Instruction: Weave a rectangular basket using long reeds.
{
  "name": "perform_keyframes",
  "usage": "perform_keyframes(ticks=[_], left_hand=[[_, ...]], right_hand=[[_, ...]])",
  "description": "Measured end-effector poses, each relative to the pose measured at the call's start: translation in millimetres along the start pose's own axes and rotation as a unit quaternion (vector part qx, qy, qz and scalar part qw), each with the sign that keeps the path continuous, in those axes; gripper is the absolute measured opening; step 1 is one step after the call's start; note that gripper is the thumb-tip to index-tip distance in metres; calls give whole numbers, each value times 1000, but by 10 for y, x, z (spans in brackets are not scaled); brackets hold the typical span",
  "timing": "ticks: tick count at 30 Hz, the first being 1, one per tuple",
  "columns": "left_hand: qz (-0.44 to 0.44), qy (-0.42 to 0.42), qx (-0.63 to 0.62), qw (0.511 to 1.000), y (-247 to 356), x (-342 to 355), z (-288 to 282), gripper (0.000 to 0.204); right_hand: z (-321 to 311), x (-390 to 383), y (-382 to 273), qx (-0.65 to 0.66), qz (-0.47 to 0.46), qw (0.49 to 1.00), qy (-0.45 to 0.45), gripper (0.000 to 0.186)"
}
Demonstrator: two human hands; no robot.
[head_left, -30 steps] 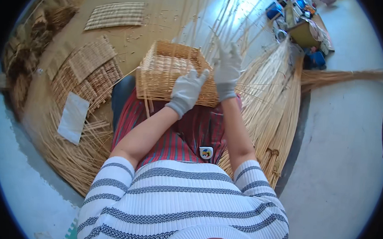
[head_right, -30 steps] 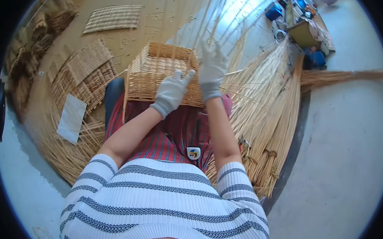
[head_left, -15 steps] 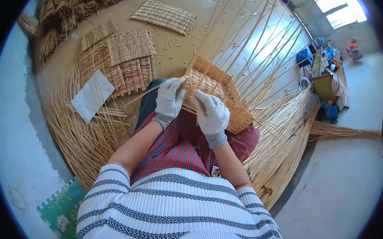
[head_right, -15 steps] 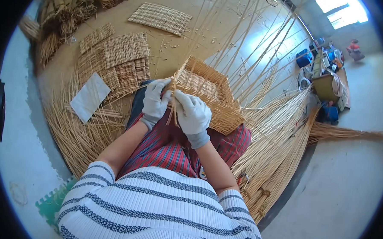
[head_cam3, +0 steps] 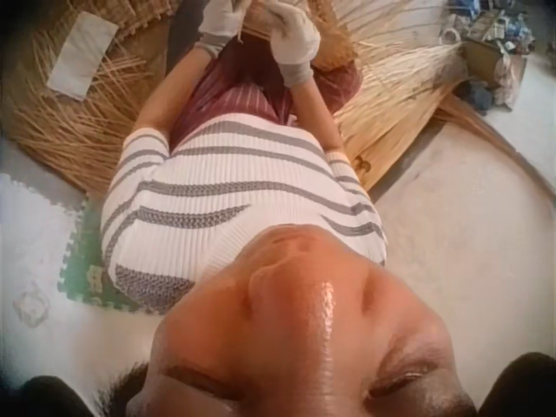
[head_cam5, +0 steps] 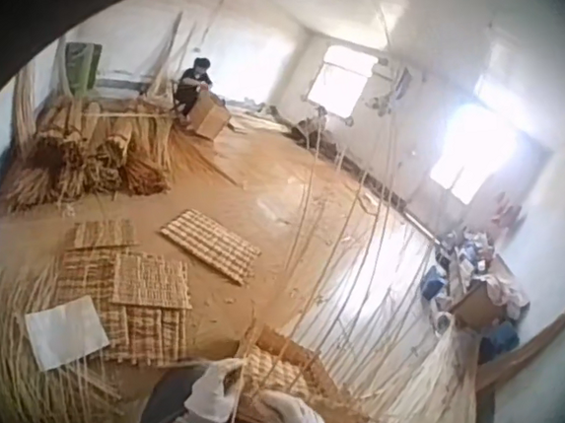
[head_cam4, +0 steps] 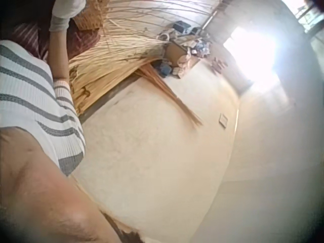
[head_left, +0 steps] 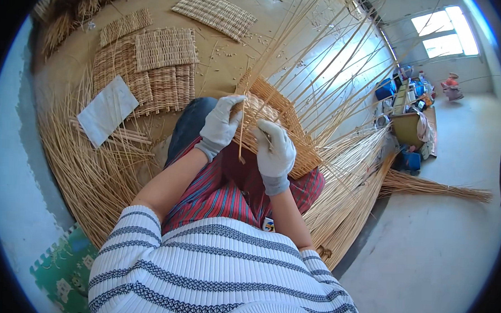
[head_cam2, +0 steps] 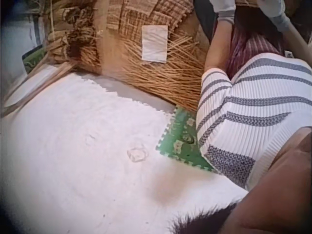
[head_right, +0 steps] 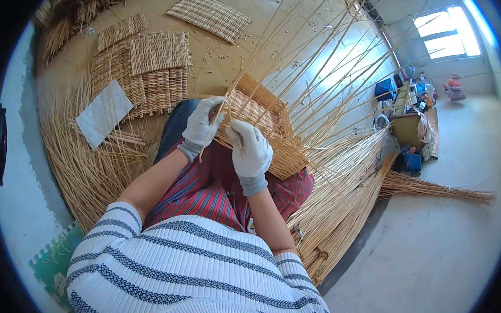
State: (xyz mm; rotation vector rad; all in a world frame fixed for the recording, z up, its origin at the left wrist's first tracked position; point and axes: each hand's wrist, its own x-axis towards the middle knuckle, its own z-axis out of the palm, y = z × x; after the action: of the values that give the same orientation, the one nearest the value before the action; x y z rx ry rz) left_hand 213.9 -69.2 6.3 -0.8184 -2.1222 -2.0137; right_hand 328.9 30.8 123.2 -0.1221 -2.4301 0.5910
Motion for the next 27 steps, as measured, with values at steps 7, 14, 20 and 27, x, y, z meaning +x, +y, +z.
perform_keyframes(ticks=[7, 14, 20, 27], left_hand=[[30, 24, -4, 999, 15, -91, 30, 43], [-232, 33, -318, 919, -292, 334, 41, 24], [-285, -85, -218, 930, -443, 629, 38, 17], [-170, -178, -181, 952, -306, 548, -40, 15]], right_hand=[[-2, -404, -253, 144, 41, 986, -70, 27], [595, 435, -67, 97, 30, 991, -88, 32], [617, 979, 523, 78, 2, 997, 22, 19], [122, 325, 294, 31, -112, 993, -5, 20]])
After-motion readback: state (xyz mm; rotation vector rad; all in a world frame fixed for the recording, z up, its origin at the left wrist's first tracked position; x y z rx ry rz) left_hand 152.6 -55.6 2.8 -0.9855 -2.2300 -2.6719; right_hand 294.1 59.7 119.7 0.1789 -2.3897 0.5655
